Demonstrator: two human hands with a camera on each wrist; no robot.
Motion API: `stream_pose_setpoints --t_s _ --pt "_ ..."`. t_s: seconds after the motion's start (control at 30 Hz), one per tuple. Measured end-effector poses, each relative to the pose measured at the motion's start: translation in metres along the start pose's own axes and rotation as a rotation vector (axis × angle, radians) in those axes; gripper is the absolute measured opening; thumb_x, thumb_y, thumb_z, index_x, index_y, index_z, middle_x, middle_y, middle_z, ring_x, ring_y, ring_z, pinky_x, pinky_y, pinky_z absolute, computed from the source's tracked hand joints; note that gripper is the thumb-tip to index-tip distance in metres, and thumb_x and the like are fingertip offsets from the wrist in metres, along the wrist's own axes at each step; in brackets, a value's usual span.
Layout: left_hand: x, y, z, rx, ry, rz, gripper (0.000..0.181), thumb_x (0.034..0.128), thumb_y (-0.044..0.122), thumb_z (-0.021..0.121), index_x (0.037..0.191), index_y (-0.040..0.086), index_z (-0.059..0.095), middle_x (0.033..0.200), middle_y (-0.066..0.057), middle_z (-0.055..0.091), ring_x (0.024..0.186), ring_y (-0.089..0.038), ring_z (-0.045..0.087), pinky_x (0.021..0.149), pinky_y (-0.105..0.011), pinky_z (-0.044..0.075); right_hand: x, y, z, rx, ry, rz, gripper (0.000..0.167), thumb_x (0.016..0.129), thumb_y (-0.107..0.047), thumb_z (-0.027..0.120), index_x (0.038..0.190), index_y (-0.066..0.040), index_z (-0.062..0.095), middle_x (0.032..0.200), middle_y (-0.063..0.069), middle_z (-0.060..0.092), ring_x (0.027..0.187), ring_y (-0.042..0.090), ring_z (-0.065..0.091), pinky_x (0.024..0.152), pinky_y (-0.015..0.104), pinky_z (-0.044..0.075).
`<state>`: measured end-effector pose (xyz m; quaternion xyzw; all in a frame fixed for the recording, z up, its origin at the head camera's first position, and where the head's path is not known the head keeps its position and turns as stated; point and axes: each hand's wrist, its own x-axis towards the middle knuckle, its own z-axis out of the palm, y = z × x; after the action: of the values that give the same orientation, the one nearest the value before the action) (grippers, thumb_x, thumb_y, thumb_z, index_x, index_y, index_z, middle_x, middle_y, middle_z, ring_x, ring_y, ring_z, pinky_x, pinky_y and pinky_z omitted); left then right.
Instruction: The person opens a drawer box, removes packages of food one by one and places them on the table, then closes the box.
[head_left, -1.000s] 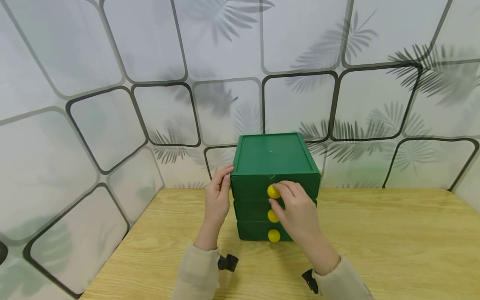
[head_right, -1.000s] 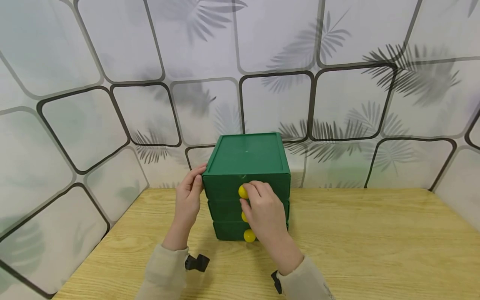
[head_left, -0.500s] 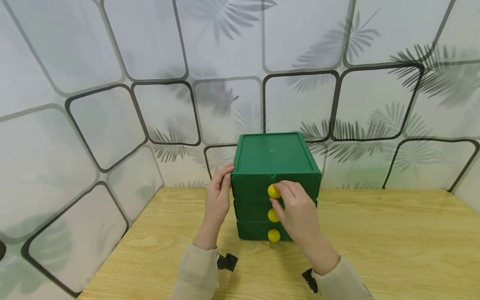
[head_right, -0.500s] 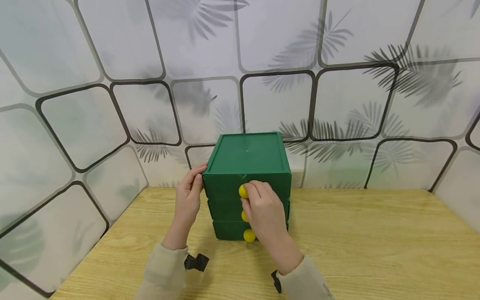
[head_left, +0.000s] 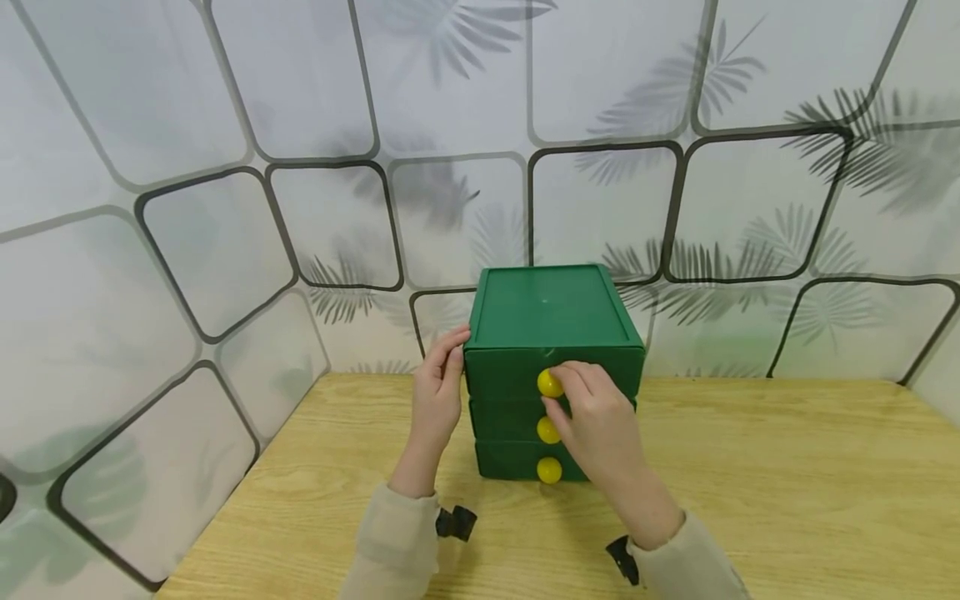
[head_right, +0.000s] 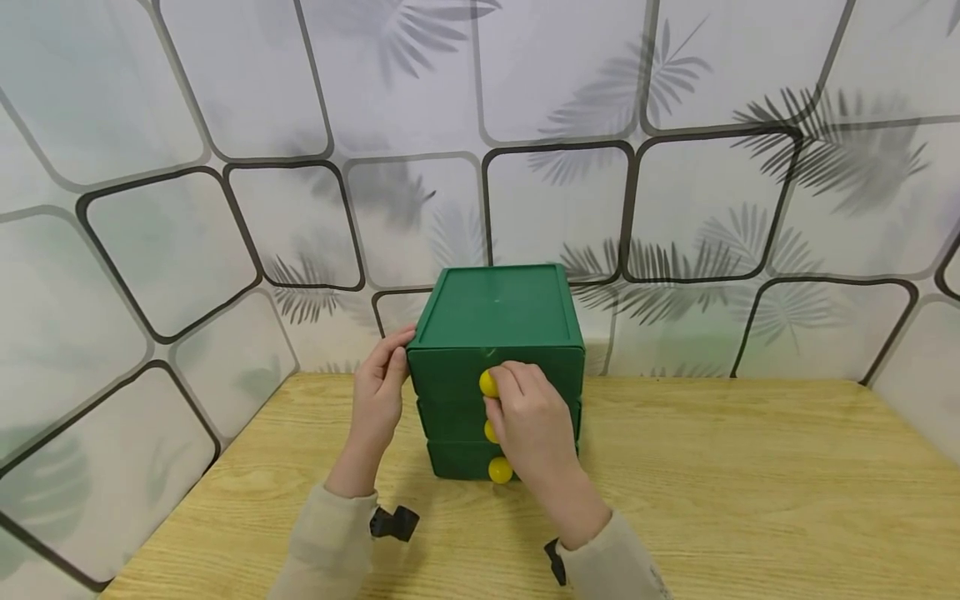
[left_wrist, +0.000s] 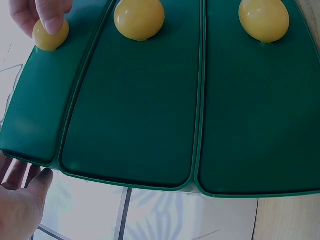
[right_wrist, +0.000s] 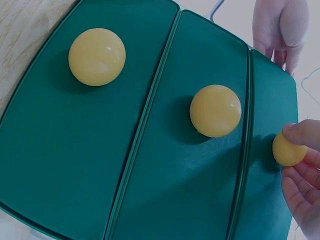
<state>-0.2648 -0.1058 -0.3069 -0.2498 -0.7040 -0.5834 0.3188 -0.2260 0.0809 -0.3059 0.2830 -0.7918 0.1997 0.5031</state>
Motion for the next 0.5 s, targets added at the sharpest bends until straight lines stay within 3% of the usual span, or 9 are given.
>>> stream_pose_setpoints --t_s 0.5 --pt "-0.0011 0.0016 0.0 -0.024 -0.004 0.004 0.028 0.0951 0.008 0.039 0.115 -0.004 0.055 0.123 -0.017 0.048 0.116 -0.021 0.043 0.089 -0.032 0.041 0.0021 0.0035 -0.0074 0.01 -0.067 -0.063 0.032 0.058 -0.003 0.081 0.083 0.001 0.061 0.082 0.01 0.059 0.075 0.023 0.055 0.066 0.031 0.05"
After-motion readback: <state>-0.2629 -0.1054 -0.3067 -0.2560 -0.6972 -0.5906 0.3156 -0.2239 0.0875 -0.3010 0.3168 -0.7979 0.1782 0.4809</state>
